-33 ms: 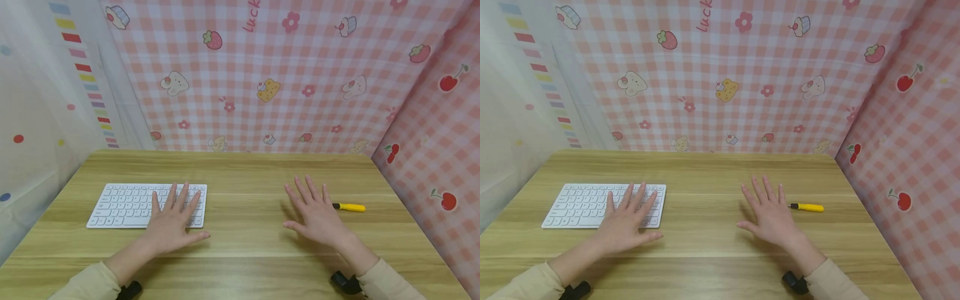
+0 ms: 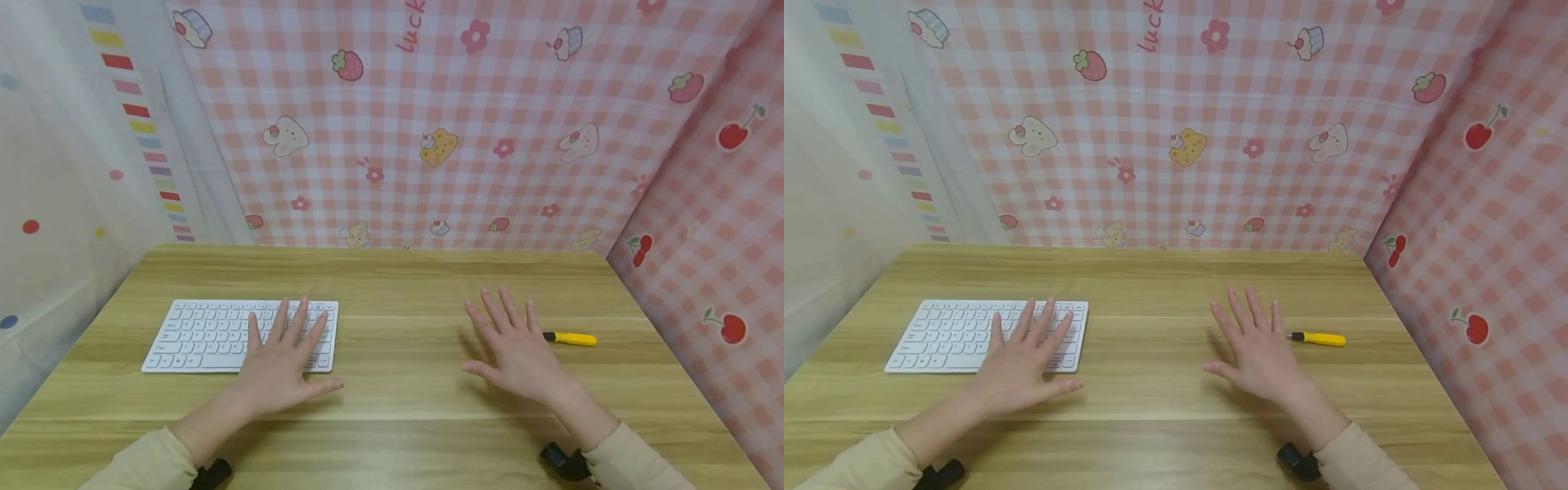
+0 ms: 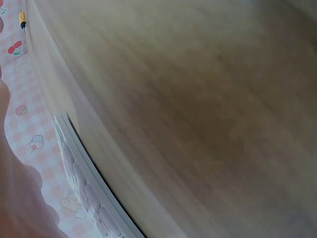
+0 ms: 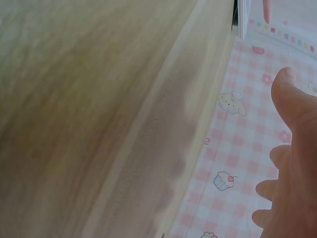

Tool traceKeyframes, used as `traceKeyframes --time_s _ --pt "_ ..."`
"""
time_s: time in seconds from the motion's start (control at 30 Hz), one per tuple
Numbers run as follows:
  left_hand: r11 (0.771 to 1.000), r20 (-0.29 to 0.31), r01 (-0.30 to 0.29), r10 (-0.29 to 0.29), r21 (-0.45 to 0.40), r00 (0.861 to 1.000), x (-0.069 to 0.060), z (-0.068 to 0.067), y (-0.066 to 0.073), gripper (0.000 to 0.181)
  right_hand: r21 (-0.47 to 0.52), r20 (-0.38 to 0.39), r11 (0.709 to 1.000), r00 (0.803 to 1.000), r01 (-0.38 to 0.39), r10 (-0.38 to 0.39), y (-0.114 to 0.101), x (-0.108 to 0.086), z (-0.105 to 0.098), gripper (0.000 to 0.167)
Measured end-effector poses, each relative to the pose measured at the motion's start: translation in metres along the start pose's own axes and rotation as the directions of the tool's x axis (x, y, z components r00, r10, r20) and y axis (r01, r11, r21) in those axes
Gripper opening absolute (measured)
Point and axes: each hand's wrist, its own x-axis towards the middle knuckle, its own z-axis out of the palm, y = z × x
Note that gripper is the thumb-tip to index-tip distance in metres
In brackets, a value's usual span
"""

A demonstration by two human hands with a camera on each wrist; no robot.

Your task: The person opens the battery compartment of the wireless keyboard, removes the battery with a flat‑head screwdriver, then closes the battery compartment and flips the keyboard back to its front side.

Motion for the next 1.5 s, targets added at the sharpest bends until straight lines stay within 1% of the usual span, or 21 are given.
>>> traceKeyframes --time_s 0.13,0.33,0.57,0.77,0.87,0.93,1.0,1.1,1.23,1.33,1.43,1.5 --pt "1.000 -0.005 -0.007 0.007 -0.004 1.000 -0.001 0.000 0.000 0.109 0.008 0.001 1.000 1.000 0.002 -0.002 -0.001 0.000 0.000 0.096" --pt "1.000 0.005 -0.016 0.016 -0.011 1.000 -0.004 0.001 0.000 0.108 0.018 0.006 1.000 1.000 0.007 -0.007 -0.005 0.000 0.001 0.098" --pt "0.999 -0.011 -0.031 0.031 -0.031 0.999 -0.005 -0.002 0.004 0.107 0.054 0.008 0.998 1.000 -0.013 0.012 -0.009 0.001 0.006 0.101" --pt "0.999 0.004 -0.002 0.002 -0.043 1.000 -0.002 0.000 0.004 0.108 0.095 0.002 0.995 0.999 -0.033 0.033 -0.014 0.002 0.009 0.102" --pt "0.999 0.003 0.019 -0.018 -0.048 1.000 0.001 -0.001 0.003 0.109 0.127 -0.005 0.991 0.999 -0.039 0.040 -0.018 0.004 0.011 0.102" --pt "0.997 -0.005 0.032 -0.033 -0.068 0.999 0.003 -0.003 0.002 0.110 0.158 -0.010 0.987 0.999 -0.037 0.039 -0.021 0.007 0.011 0.102" --pt "0.995 -0.014 0.049 -0.051 -0.092 0.999 0.005 -0.005 0.001 0.109 0.203 -0.013 0.979 0.999 -0.033 0.037 -0.025 0.010 0.012 0.103" --pt "0.987 -0.047 0.077 -0.084 -0.144 0.995 0.005 -0.011 -0.003 0.107 0.272 -0.018 0.962 0.999 -0.027 0.034 -0.032 0.016 0.012 0.105" --pt "0.973 -0.112 0.104 -0.129 -0.206 0.985 0.003 -0.018 -0.013 0.107 0.368 -0.043 0.930 0.999 -0.012 0.030 -0.043 0.025 0.011 0.105" --pt "0.963 -0.147 0.114 -0.154 -0.245 0.977 -0.001 -0.023 -0.022 0.108 0.432 -0.064 0.902 0.998 0.010 0.020 -0.051 0.033 0.011 0.103" --pt "0.951 -0.199 0.103 -0.166 -0.291 0.966 -0.006 -0.028 -0.033 0.107 0.483 -0.081 0.875 0.997 0.039 0.000 -0.060 0.040 0.013 0.100" --pt "0.940 -0.248 0.077 -0.166 -0.332 0.954 -0.010 -0.031 -0.041 0.104 0.518 -0.092 0.853 0.996 0.060 -0.014 -0.066 0.045 0.015 0.098"
